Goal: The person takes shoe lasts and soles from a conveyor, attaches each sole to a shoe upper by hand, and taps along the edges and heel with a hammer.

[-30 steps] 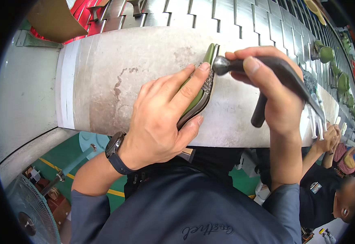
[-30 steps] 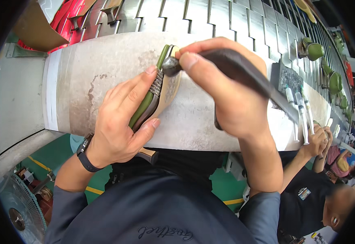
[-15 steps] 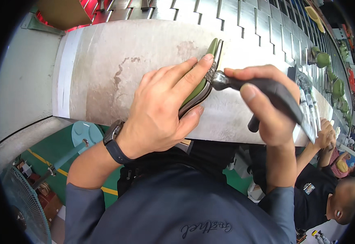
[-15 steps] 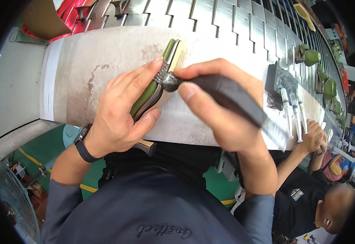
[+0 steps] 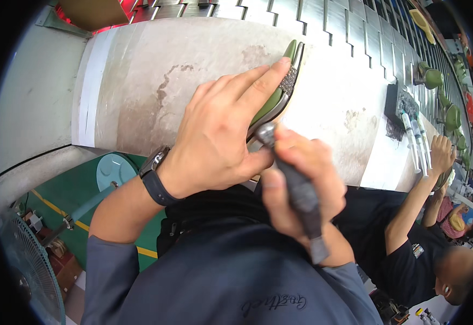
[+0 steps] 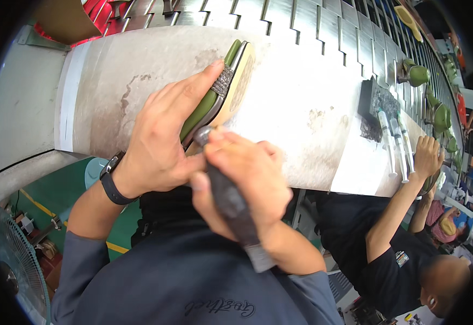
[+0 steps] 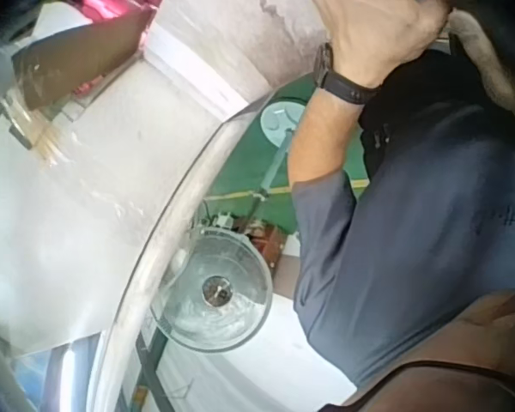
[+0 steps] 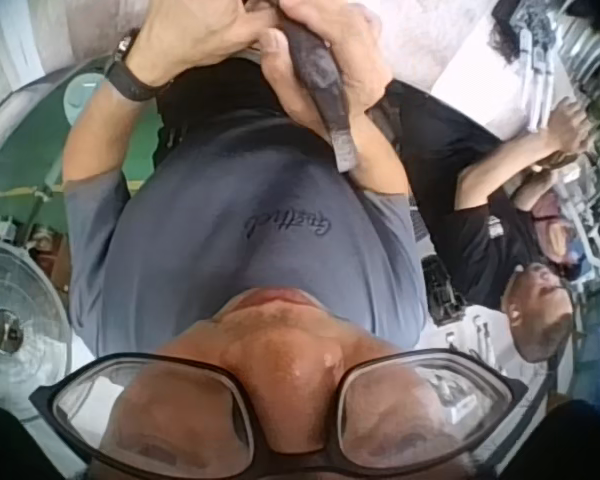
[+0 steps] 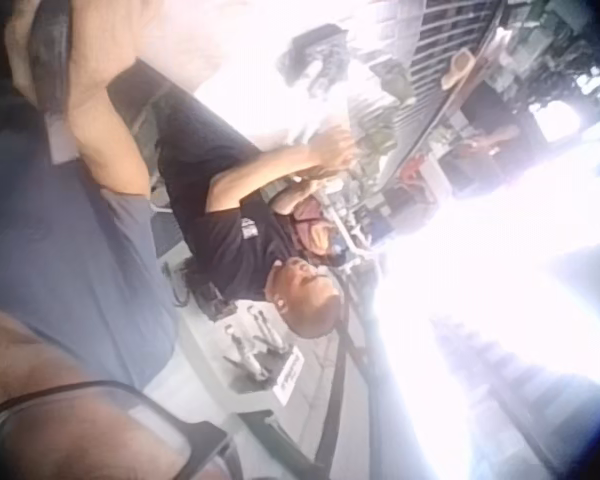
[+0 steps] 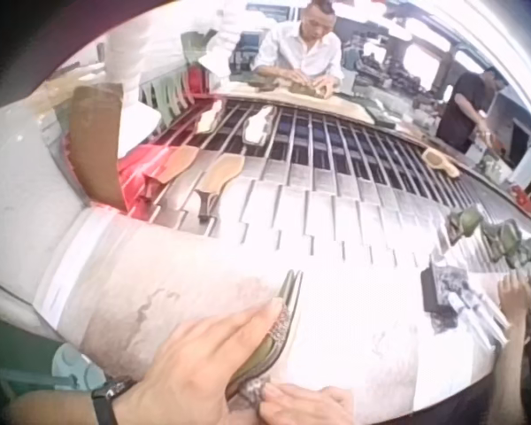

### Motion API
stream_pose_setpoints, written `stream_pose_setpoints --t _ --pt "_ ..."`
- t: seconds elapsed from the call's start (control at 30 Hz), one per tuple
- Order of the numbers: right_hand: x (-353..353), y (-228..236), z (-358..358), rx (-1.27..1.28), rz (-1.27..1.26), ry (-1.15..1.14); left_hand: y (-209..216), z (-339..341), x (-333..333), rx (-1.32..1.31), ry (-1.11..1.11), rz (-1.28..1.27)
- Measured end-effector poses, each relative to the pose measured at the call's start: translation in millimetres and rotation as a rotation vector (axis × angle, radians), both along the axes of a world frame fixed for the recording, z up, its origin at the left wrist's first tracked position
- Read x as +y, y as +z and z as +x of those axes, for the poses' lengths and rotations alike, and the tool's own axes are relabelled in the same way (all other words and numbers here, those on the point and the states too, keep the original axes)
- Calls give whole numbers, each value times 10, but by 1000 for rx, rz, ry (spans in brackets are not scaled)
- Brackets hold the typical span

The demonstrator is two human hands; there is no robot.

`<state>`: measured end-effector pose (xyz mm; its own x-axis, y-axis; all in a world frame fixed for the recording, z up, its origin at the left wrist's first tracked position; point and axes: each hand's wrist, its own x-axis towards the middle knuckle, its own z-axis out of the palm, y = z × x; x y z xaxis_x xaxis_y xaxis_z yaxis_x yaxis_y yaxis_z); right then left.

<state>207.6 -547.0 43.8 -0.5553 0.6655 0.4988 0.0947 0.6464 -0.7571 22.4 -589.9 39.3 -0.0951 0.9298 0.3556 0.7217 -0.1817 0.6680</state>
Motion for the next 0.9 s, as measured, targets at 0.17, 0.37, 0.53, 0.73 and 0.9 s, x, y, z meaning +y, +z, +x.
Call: stream_pose_setpoints --t 0.17,0.37,0.53,0.73,0.9 --pt "-3 -33 -8 15 -64 96 -11 -34 -60 2 17 -15" --pt "168 -69 17 57 34 102 -231 -317 -245 -62 -21 -31" --pt "50 -32 13 -29 -88 252 -287 -349 -250 -102 -10 3" --pt "169 52 15 -99 -116 397 -273 -347 -247 -41 -10 40" --pt "243 116 -110 -116 -9 390 -275 -322 -242 -47 47 44"
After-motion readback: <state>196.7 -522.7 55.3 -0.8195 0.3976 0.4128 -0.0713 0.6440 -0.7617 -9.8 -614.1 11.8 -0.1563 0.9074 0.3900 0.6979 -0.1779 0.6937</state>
